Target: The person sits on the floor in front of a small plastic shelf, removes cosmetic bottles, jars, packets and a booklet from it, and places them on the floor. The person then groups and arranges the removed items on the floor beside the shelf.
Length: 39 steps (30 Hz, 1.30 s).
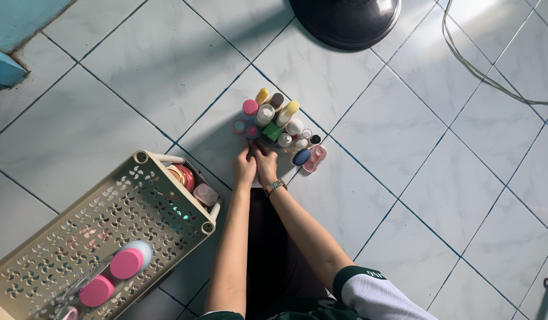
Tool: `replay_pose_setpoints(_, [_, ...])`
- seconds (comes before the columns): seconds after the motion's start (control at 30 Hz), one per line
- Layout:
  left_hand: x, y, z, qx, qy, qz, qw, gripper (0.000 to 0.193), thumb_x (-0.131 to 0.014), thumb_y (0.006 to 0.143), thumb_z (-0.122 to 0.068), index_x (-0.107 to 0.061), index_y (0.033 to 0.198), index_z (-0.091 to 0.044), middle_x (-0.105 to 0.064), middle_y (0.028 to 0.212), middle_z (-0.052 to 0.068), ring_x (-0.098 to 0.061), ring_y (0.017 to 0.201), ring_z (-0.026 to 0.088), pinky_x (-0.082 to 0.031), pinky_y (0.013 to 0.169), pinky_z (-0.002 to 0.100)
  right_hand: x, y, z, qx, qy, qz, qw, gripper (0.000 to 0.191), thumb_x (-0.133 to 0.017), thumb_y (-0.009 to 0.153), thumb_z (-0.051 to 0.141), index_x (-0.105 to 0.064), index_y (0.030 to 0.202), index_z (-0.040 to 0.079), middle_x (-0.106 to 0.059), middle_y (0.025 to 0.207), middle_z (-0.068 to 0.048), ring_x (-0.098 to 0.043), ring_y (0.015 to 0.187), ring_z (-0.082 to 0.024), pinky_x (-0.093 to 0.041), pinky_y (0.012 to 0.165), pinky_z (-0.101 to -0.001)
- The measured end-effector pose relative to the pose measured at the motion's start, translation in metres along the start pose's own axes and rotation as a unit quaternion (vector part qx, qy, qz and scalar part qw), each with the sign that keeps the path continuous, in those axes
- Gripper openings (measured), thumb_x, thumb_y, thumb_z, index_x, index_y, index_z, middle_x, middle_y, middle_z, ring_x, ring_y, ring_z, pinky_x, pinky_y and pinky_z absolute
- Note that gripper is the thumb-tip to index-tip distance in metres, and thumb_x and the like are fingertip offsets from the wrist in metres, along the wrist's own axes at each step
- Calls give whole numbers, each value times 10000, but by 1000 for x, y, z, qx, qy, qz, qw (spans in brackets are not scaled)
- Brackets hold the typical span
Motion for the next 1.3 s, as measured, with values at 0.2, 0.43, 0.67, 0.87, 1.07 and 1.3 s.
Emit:
replay_pose_setpoints(0.2, [-5,-3,-13,-16,53,20,998,598,-552,834,-54,-576,1430,-84,-682,1058,314,-676,1004,462,-541,867,492,-4,2,-1,1,74,56,996,405,-663,938,102,-678,1327,-7,-738,1243,-114,-686,1032,-143,-548,886,-284])
replay_pose_setpoints(0.43, [-5,-10,-23,-45,97,26,994,547,-550,873,-50,-588,1419,-63,-678,1118,302,-668,1046,454,-542,900,489,-2,-8,10,17,31,133,990,403,-650,924,54,-671,1321,-13,-739,1218,-113,-690,1063,-168,-539,928,-297])
replay_pose_setpoints(0.67, [-5,-29,-36,-78,179,40,980,475,-562,882,-47,-622,1352,-17,-678,1248,233,-669,1109,403,-542,941,454,4,-23,4,52,-18,212,976,457,-626,948,69,-594,1395,-22,-694,1312,-130,-657,1193,-179,-507,1030,-301])
replay_pose_setpoints(0.87, [0,-56,-46,-89,224,47,970,490,-541,914,-63,-571,1400,-2,-647,1339,203,-665,1135,384,-547,946,441,8,-50,-3,70,-72,287,953,443,-632,998,117,-558,1405,-42,-671,1324,-125,-631,1198,-161,-493,1031,-292])
replay_pose_setpoints(1.07, [-2,-97,-57,-126,268,39,954,429,-510,962,-158,-606,1352,-9,-635,1364,189,-635,1214,344,-482,1036,444,36,-53,-14,39,-139,199,969,374,-578,1017,189,-633,1328,-12,-741,1202,-154,-694,1070,-181,-539,934,-303])
replay_pose_setpoints(1.3, [3,-148,-63,-246,278,-17,928,430,-489,1000,-150,-574,1387,17,-577,1462,195,-494,1418,347,-316,1222,502,67,-84,-7,139,-305,67,940,357,-514,1044,293,-703,1287,112,-751,1149,-155,-717,1061,-306,-551,920,-370])
Point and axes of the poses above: each hand's wrist, its own y-axis towards the middle knuckle, its own x-axis out of the back of the hand, z = x × y, the point moved 10 cm from there along y, towards the middle knuckle
